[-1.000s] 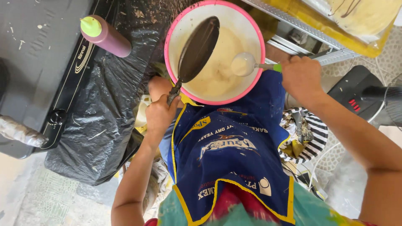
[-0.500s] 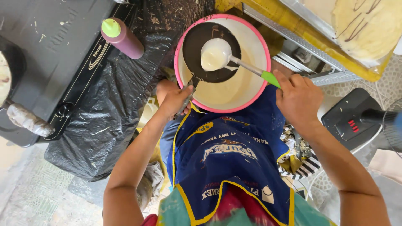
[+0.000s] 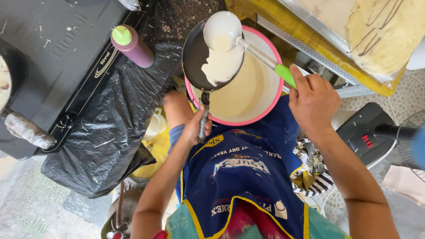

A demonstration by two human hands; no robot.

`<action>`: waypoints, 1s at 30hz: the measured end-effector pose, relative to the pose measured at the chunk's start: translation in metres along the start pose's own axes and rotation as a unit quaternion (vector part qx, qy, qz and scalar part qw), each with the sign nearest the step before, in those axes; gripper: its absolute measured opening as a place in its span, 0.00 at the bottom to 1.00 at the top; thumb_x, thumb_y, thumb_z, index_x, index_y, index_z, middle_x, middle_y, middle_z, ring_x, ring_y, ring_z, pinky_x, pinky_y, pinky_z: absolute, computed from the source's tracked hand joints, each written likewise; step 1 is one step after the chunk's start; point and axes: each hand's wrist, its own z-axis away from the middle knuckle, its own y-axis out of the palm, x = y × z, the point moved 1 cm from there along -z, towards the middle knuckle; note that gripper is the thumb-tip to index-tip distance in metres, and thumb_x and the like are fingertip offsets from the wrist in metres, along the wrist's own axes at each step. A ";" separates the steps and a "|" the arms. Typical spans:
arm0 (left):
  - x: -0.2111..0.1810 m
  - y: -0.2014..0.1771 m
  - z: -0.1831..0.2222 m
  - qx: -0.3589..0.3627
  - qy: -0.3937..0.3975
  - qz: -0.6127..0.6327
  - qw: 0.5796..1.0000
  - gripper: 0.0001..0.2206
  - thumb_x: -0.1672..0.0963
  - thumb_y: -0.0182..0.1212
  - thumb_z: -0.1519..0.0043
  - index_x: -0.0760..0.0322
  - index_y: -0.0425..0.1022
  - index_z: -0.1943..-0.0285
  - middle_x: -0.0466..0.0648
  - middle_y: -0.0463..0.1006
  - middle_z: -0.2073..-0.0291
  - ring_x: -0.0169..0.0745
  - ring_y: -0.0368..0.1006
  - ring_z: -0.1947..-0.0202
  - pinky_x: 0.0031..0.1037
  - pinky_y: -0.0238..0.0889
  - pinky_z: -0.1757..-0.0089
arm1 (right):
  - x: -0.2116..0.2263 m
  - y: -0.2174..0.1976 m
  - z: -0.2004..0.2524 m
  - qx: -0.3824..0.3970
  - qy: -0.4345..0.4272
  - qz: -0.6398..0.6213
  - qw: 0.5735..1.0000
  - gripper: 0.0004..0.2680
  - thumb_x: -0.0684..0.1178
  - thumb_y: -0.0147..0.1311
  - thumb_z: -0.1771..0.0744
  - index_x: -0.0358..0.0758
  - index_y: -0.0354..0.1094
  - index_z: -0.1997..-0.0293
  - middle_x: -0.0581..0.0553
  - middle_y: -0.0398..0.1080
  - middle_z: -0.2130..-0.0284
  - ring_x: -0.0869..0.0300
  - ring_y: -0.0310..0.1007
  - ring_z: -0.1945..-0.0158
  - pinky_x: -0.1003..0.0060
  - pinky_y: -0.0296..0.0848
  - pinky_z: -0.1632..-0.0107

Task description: Cooking crepes by pouring batter into a pan and spreading it

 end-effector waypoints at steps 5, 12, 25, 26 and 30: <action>0.029 0.015 -0.047 -0.074 0.161 -0.035 0.984 0.17 0.51 0.56 0.29 0.70 0.74 0.65 0.57 0.73 0.87 0.46 0.73 0.90 0.28 0.69 0.84 | 0.001 -0.018 0.014 0.009 -0.025 0.014 1.000 0.18 0.47 0.62 0.37 0.63 0.79 0.41 0.56 0.66 0.67 0.63 0.70 0.68 0.74 0.73 0.61; -0.030 0.055 -0.030 -0.047 0.005 -0.055 0.997 0.22 0.45 0.55 0.32 0.69 0.72 0.65 0.53 0.72 0.86 0.41 0.71 0.89 0.28 0.68 0.85 | 0.021 -0.016 0.036 0.044 0.006 -0.003 0.999 0.17 0.48 0.61 0.38 0.63 0.79 0.44 0.57 0.66 0.69 0.64 0.72 0.70 0.74 0.72 0.63; -0.034 0.058 0.002 -0.031 -0.088 -0.306 0.947 0.19 0.49 0.66 0.37 0.72 0.75 0.67 0.56 0.75 0.86 0.43 0.73 0.90 0.30 0.68 0.86 | 0.007 0.021 0.074 0.174 0.196 -0.034 0.964 0.18 0.53 0.63 0.40 0.66 0.77 0.43 0.55 0.71 0.68 0.56 0.78 0.67 0.62 0.78 0.65; -0.034 0.060 0.006 -0.033 -0.084 -0.327 0.941 0.18 0.50 0.65 0.37 0.72 0.75 0.66 0.56 0.76 0.85 0.43 0.73 0.90 0.29 0.69 0.85 | 0.006 0.024 0.077 0.158 0.203 -0.029 0.966 0.18 0.54 0.64 0.40 0.68 0.77 0.44 0.57 0.71 0.69 0.57 0.78 0.68 0.64 0.78 0.66; -0.011 0.042 0.005 -0.025 -0.065 -0.273 0.959 0.16 0.52 0.66 0.37 0.73 0.75 0.66 0.56 0.74 0.87 0.44 0.72 0.91 0.29 0.67 0.85 | -0.010 0.010 0.074 0.145 0.209 0.004 0.967 0.18 0.54 0.64 0.39 0.69 0.77 0.43 0.57 0.70 0.69 0.57 0.77 0.70 0.64 0.77 0.66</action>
